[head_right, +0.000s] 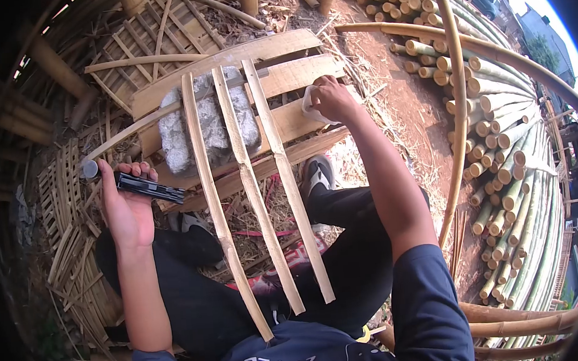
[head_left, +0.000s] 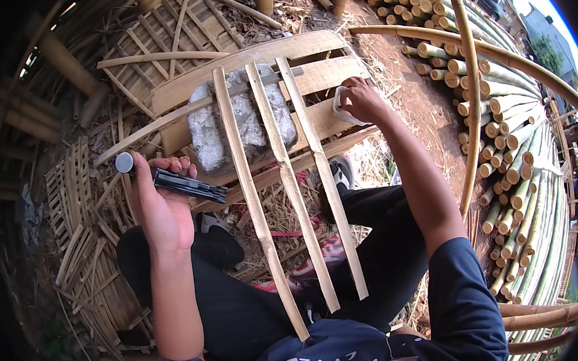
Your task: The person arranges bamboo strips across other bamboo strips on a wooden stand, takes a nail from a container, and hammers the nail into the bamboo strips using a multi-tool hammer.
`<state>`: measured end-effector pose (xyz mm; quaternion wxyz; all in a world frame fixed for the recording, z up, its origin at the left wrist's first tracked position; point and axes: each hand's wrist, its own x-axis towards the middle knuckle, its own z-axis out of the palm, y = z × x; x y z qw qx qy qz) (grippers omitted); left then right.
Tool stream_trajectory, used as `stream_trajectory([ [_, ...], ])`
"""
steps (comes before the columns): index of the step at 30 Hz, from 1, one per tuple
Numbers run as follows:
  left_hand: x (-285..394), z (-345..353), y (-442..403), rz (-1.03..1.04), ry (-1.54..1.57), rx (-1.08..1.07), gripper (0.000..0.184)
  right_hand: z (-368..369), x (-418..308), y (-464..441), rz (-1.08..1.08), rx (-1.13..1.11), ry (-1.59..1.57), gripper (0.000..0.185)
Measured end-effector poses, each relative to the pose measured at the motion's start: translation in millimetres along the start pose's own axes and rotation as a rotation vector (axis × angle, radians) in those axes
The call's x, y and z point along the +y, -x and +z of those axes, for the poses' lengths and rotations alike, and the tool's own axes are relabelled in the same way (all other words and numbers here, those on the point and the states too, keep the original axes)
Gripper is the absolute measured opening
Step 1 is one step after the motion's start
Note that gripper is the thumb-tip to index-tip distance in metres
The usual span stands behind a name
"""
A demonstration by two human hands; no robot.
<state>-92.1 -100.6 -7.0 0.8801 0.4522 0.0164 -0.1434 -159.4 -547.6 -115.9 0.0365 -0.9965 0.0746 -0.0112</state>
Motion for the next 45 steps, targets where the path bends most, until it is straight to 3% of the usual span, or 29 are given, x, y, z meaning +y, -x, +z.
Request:
stream_trajectory([
  [19,3.3,-4.7,0.2,-0.022,0.047,-0.016,0.042,-27.9,12.2,9.8,-0.106,0.263,-0.247,0.004],
  [30,7.3,-2.5,3.6,-0.05,0.029,-0.035,0.044,-42.1,21.2,19.1,0.281,0.072,-0.602,0.018],
  [33,7.0,-3.1,3.3,-0.05,0.032,-0.035,0.044,-46.7,10.2,21.3,0.329,-0.042,-0.498,0.018],
  [45,5.8,-5.5,2.3,-0.068,0.027,-0.044,0.043,-37.5,18.8,17.4,0.322,-0.089,-0.624,0.02],
])
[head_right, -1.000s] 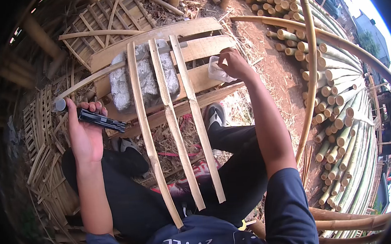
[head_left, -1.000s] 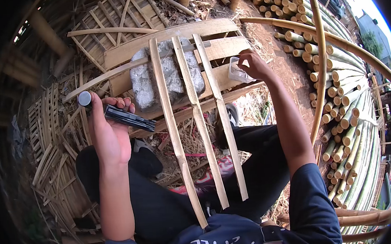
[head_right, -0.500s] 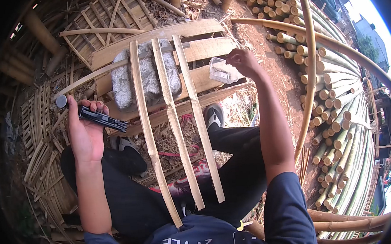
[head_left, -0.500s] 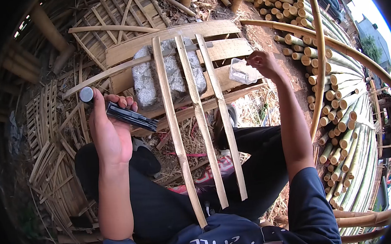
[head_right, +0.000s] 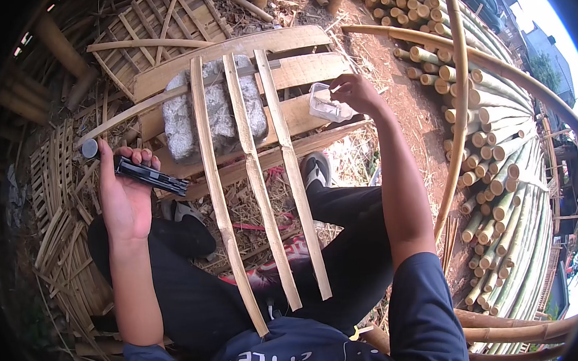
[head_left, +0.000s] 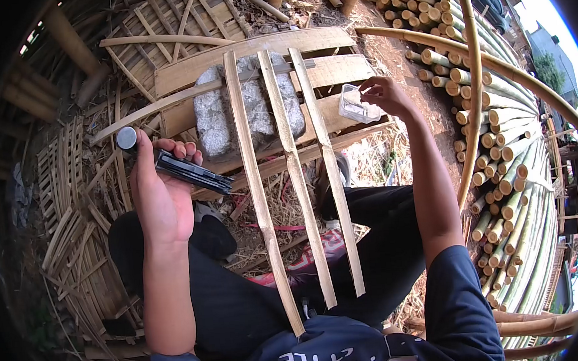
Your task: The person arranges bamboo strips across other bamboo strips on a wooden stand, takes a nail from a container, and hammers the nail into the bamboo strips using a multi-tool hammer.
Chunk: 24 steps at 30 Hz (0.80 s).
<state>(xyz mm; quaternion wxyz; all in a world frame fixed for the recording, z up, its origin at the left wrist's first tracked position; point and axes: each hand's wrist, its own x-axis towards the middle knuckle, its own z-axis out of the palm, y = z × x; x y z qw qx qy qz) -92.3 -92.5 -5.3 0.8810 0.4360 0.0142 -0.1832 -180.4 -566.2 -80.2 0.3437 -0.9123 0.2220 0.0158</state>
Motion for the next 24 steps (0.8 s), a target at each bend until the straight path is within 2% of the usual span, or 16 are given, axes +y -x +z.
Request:
stream_trajectory([
  [3,-0.1,0.5,0.2,-0.008,0.004,-0.002,0.043,-1.7,-1.1,2.5,0.024,-0.019,0.01,0.024],
  [6,0.1,1.0,0.1,-0.015,0.006,-0.002,0.042,-4.5,-3.2,4.2,-0.028,-0.03,0.296,0.026],
  [10,-0.8,0.6,-0.1,-0.012,-0.001,-0.005,0.042,11.6,-7.6,5.3,-0.148,0.16,0.469,0.019],
  [14,-1.9,-0.8,-1.3,-0.011,-0.004,-0.012,0.041,30.4,-15.8,1.7,-0.202,0.233,0.652,0.01],
  [17,-2.2,-0.2,-0.9,-0.006,-0.013,-0.001,0.041,44.9,-4.0,-8.2,-0.238,0.252,0.721,0.011],
  [24,-1.6,-0.8,-1.2,-0.026,-0.026,0.012,0.041,54.4,-20.1,-3.3,-0.167,0.29,0.727,0.019],
])
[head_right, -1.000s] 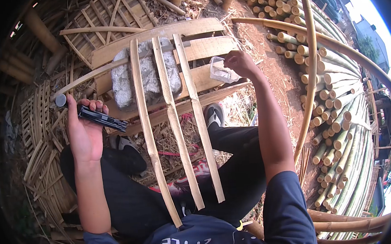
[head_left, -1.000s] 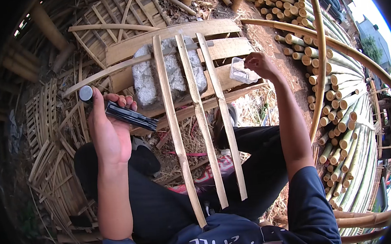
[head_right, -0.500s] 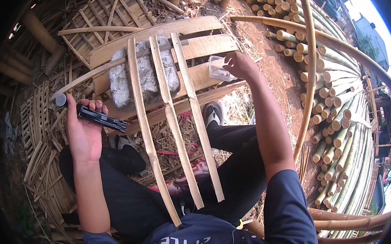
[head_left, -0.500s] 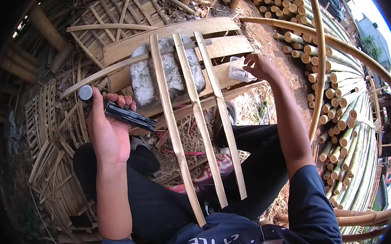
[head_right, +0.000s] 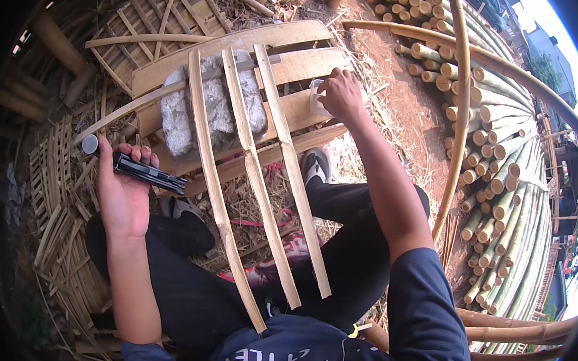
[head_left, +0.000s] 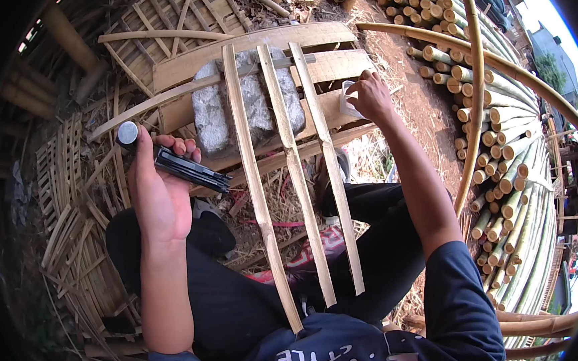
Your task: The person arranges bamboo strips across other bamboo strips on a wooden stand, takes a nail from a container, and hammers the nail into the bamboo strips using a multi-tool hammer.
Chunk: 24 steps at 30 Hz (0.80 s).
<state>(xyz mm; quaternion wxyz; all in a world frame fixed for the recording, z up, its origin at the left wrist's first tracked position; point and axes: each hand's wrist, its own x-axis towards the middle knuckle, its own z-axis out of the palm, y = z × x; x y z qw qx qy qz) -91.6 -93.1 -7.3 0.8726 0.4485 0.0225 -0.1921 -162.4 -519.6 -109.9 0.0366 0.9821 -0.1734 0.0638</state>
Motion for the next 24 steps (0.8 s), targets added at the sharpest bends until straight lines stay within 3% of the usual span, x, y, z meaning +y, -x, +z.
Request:
stream_trajectory([
  [24,-4.0,0.3,0.3,0.021,-0.007,-0.045,0.041,-0.7,-3.9,-7.2,-0.063,-0.048,0.008,0.006],
])
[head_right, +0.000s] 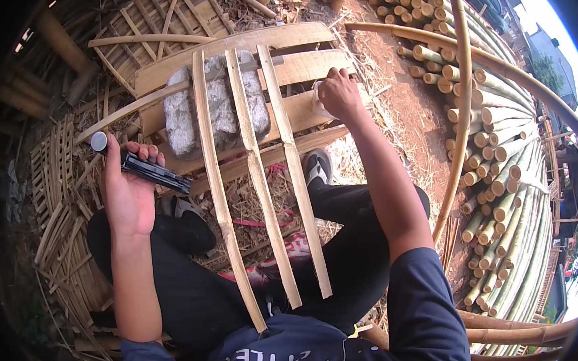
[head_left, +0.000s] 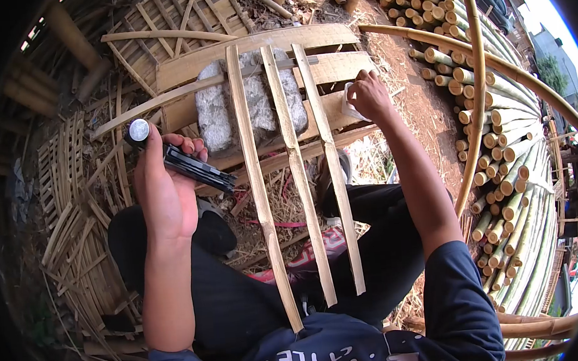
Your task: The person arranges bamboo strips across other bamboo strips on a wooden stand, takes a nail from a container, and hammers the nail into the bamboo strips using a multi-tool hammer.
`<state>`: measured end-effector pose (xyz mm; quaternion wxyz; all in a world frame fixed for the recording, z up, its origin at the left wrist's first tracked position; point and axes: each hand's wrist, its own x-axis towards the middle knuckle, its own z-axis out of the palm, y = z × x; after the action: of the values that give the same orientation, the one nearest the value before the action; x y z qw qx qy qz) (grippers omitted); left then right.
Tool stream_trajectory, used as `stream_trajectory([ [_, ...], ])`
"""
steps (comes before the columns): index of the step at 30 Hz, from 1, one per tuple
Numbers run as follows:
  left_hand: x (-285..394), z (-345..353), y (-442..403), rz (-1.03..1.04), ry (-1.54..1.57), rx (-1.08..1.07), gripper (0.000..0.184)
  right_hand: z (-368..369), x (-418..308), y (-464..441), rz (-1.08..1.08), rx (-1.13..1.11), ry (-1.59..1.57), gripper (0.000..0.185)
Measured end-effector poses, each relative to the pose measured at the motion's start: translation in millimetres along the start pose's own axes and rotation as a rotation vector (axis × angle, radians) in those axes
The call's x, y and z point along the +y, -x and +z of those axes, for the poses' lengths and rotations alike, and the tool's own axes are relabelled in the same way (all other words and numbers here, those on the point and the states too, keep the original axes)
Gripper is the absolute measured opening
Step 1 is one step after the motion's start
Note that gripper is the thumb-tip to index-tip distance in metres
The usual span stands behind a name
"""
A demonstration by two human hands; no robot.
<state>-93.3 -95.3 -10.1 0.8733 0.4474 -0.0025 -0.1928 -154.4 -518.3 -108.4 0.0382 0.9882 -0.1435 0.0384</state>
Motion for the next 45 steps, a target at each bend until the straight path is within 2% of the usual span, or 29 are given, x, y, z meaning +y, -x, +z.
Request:
stream_trajectory([
  [6,-1.5,-1.0,-0.5,-0.004,0.007,0.007,0.041,8.3,7.1,-2.9,-0.07,0.022,0.035,0.008],
  [9,-0.9,-1.3,-0.4,-0.003,0.005,-0.004,0.041,13.8,13.9,-6.3,-0.102,0.054,0.053,0.002],
  [18,0.6,-1.7,-0.1,-0.003,0.008,-0.008,0.042,6.8,28.4,-6.2,-0.074,0.049,-0.031,0.012],
  [21,0.9,-2.1,0.0,0.001,0.024,0.003,0.04,8.8,28.2,-5.6,-0.068,0.039,0.062,0.015],
  [27,0.0,-3.4,-0.3,0.005,0.052,0.021,0.038,-0.5,9.0,4.8,0.029,0.047,0.052,0.012],
  [39,0.2,-1.0,2.0,-0.02,-0.002,-0.002,0.042,5.8,7.8,0.7,0.003,0.051,0.012,0.003],
  [45,-1.3,0.7,1.4,-0.035,-0.003,0.008,0.041,3.7,6.6,0.2,-0.042,0.034,0.04,0.007],
])
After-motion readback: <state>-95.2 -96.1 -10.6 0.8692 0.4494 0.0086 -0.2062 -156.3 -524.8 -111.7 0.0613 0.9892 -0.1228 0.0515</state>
